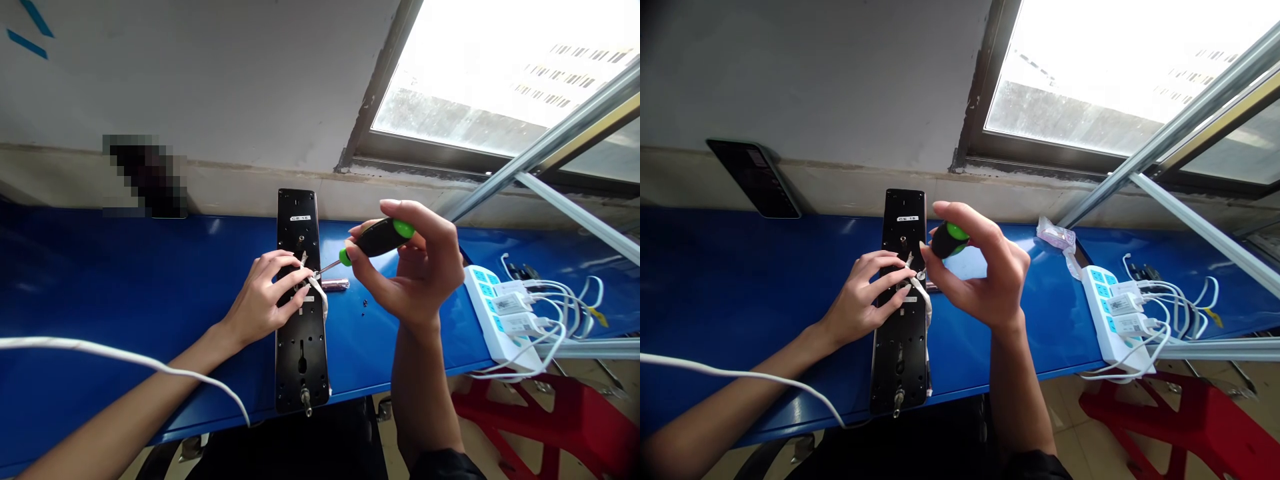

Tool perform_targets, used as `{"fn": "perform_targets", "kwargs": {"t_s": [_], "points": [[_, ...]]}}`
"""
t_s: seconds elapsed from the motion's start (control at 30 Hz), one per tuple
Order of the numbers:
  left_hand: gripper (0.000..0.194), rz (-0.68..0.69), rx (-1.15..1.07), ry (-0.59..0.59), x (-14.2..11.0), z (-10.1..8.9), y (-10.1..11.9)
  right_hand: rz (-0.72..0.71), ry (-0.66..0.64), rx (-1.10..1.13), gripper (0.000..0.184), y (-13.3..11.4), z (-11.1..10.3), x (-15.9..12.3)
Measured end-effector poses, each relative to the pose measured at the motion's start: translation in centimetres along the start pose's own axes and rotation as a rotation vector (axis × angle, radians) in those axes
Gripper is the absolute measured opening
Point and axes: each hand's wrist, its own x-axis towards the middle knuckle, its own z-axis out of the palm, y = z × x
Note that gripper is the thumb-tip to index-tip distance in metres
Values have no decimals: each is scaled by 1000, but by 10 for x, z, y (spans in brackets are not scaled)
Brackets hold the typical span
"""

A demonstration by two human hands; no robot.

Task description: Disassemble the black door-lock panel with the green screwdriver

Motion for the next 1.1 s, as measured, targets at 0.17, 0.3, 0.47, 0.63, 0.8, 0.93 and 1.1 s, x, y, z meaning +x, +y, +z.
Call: {"fn": "perform_targets", "kwargs": {"t_s": [0.17,0.3,0.47,0.63,0.8,0.93,1.1], "points": [[24,-10,-7,3,-1,0,0,-1,-14,-9,59,-2,0,2],[24,-8,-18,14,-1,0,1,12,-46,-56,56,-2,0,0],[28,-19,-31,15,-3,2,-1,-5,-75,-100,61,3,1,0],[28,7,-33,2,-2,0,-5,51,-144,45,39,5,0,9],[19,55,-48,23,9,-3,-6,24,-83,124,35,9,-1,14],[15,80,-94,20,18,-2,-7,-19,-6,85,31,13,-2,15],[13,87,-136,42,20,6,-11,96,-179,128,44,9,-4,15]]}}
